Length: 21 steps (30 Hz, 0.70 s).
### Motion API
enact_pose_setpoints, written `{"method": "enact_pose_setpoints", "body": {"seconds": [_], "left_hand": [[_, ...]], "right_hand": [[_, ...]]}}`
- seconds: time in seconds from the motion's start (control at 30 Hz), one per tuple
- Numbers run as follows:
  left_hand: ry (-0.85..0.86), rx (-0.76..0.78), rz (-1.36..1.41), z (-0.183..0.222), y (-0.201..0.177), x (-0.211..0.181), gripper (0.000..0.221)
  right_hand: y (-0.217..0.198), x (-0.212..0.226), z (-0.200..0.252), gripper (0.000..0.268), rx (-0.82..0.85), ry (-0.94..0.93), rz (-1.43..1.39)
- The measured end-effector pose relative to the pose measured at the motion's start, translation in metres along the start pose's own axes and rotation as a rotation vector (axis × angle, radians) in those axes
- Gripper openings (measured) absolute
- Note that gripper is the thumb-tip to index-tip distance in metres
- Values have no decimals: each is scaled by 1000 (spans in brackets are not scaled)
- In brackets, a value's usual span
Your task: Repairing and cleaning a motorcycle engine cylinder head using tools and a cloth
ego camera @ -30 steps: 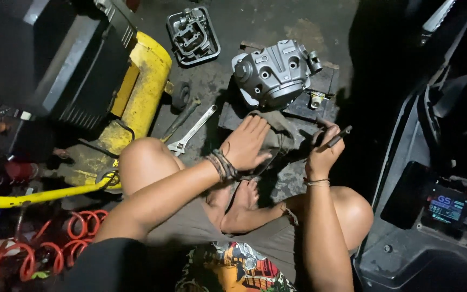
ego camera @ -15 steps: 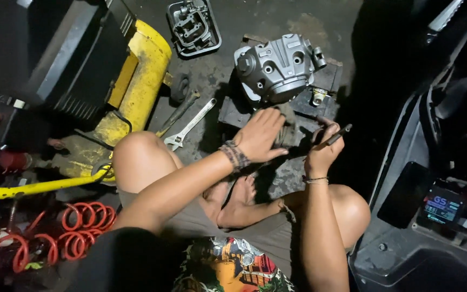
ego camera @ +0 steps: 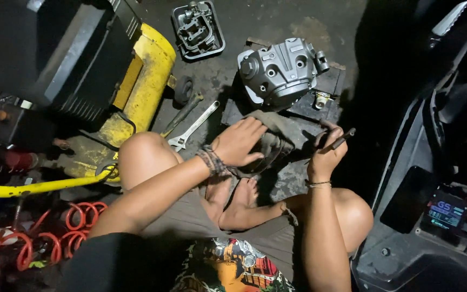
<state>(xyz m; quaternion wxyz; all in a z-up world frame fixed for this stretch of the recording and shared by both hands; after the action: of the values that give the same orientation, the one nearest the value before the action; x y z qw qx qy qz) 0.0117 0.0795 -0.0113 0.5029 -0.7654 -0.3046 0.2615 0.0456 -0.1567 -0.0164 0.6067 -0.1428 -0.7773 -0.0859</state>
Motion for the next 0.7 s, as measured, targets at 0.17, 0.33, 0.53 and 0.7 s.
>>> {"method": "enact_pose_setpoints", "body": {"seconds": [0.17,0.33,0.53,0.7], "left_hand": [[-40,-140,23,20,0,6,78],[-246,-199,-25,0,15,0,86],[-438,-291,27,-16,16,-14,83],[-533,-340,-1,-18,-4,19,75]], "right_hand": [[1,-7,-2,53,32,20,-32],[5,-10,1,52,43,37,-50],[0,-15,-3,48,33,-8,-25],[9,-8,0,49,8,-14,18]]}}
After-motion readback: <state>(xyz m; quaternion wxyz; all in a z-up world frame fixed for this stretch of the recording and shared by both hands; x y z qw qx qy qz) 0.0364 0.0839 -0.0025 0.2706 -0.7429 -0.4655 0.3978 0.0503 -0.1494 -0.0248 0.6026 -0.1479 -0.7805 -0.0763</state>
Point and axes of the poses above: each hand's wrist, its own z-axis away from the middle knuckle, its own y-axis out of the palm, x = y × z, the point moved 3 cm from there along -z, towards the middle knuckle, and after that the axes turned 1 degree about -x, right-handed, at the moved point
